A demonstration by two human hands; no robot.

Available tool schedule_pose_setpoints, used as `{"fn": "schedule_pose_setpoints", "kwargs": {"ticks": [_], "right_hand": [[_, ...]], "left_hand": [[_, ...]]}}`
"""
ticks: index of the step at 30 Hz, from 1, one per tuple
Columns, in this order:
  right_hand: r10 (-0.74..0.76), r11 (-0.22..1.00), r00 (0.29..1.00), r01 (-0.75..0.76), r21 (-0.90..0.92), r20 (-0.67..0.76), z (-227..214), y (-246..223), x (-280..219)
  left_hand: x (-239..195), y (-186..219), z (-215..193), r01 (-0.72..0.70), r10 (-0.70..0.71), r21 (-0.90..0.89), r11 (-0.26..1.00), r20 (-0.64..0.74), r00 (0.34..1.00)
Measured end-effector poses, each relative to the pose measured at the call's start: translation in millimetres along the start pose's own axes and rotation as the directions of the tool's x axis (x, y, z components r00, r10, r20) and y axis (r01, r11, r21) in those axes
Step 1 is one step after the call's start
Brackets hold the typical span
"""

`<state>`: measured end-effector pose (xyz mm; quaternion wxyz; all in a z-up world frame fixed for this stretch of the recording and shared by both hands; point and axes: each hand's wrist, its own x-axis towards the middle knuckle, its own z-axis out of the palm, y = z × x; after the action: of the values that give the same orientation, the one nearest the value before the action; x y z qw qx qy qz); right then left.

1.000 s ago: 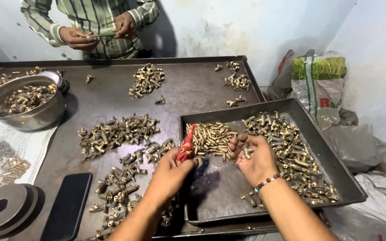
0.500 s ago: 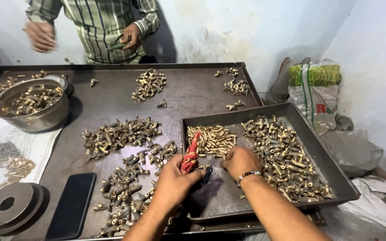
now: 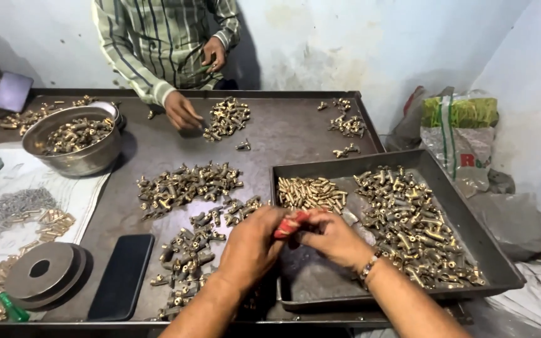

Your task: Trimming and sorting small brass fittings using pliers on a workbench.

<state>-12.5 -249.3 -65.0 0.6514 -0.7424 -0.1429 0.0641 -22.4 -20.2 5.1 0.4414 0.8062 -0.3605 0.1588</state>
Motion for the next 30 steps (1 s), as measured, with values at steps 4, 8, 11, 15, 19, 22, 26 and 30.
{"fn": "schedule_pose_setpoints", "kwargs": {"ticks": [4, 8, 11, 15, 19, 22, 26, 30], "right_hand": [[0.026, 0.999, 1.000, -0.027, 0.033, 0.015, 3, -2, -3], [-0.116, 0.969, 0.987, 0.088, -0.232, -0.111, 18, -29, -12], [-0.168, 0.946, 0.966, 0.103, -0.309, -0.195, 25, -40, -12], [-0.128, 0.983, 0.946, 0.081, -0.166, -0.297, 17, -30, -7], [-0.157, 0.987, 0.940, 0.144, -0.066, -0.301, 13, -26, -5], [-0.134, 0.990, 0.951, 0.120, -0.067, -0.278, 13, -19, -6], [-0.092, 0.996, 0.966, 0.090, -0.021, -0.240, 15, -22, -2], [0.148, 0.957, 0.941, -0.058, 0.285, -0.304, 9, -19, -1]], "left_hand": [[-1, -28, 15, 0.149, -0.155, 0.090, 0.985, 0.071, 0.985], [-4, -47, 33, 0.629, -0.592, -0.317, 0.710, 0.215, 0.777], [0, -37, 32, 0.747, -0.733, -0.593, 0.301, 0.358, 0.579], [6, -21, 25, 0.716, -0.746, -0.688, 0.119, 0.414, 0.522], [10, -18, 32, 0.646, -0.717, -0.703, 0.299, 0.281, 0.638], [24, -23, 22, 0.516, -0.734, -0.770, 0.375, 0.094, 0.673], [25, -34, 5, 0.399, -0.662, -0.702, 0.589, -0.137, 0.737], [6, -5, 13, 0.398, -0.422, -0.205, 0.894, -0.087, 0.902]]}}
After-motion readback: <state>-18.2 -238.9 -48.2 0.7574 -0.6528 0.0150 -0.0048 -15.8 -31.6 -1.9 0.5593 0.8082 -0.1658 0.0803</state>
